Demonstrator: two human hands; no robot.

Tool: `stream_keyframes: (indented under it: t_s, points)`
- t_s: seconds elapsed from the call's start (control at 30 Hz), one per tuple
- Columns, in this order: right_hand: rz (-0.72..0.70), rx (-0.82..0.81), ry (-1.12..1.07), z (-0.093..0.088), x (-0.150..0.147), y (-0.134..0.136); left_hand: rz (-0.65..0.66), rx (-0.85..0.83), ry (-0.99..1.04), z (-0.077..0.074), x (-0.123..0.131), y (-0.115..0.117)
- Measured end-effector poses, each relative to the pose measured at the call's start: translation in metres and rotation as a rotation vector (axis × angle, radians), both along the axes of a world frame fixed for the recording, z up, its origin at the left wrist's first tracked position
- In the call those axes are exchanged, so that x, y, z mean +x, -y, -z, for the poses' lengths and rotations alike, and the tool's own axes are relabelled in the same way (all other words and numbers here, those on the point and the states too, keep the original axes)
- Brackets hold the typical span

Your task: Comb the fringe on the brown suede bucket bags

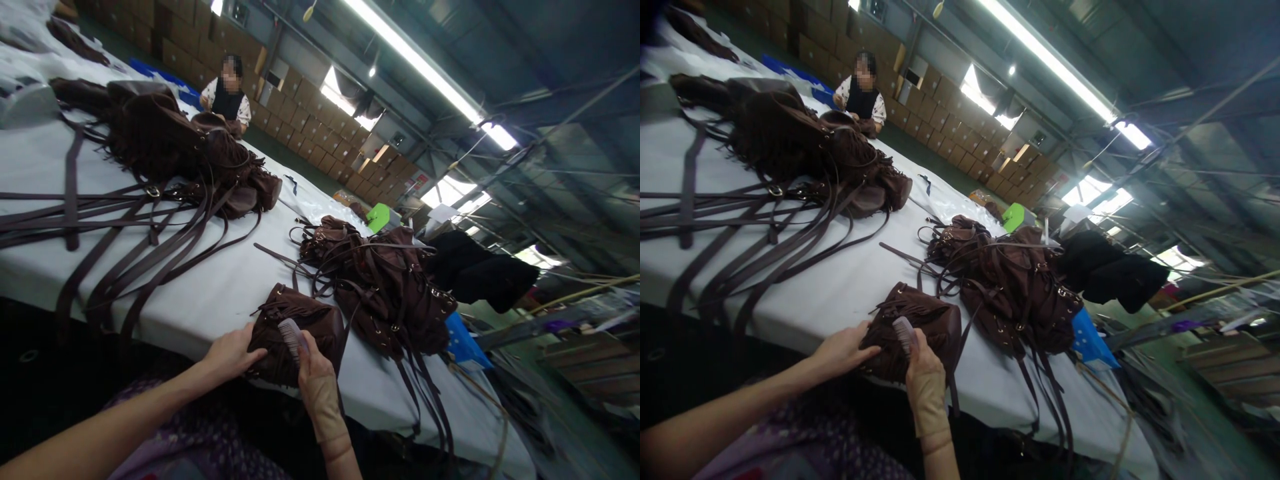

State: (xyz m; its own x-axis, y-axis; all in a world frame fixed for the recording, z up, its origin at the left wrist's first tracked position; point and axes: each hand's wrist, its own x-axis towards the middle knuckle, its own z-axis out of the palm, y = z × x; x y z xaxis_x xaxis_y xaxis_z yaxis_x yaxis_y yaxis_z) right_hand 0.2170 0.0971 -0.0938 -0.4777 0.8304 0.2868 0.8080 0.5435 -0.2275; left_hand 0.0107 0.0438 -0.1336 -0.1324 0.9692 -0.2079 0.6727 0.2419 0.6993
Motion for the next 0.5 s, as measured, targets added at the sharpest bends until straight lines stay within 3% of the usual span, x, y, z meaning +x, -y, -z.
stream_keyframes:
  t_s: [0.17, 0.3, 0.43, 0.5]
  points:
    - [-0.039, -0.049, -0.013, 0.002, -0.009, -0.004, 0.109, -0.074, -0.111, -0.004, -0.017, -0.006]
    - [-0.034, -0.068, -0.022, 0.004, -0.017, -0.009, 0.191, -0.002, -0.016, 0.003, -0.016, -0.006]
    - [-0.042, -0.080, -0.010, 0.006, -0.020, -0.013, 0.122, 0.066, 0.176, 0.013, -0.007, -0.002]
    - [-0.054, -0.088, -0.002, 0.007, -0.022, -0.016, 0.074, 0.030, 0.176, 0.016, -0.004, -0.001]
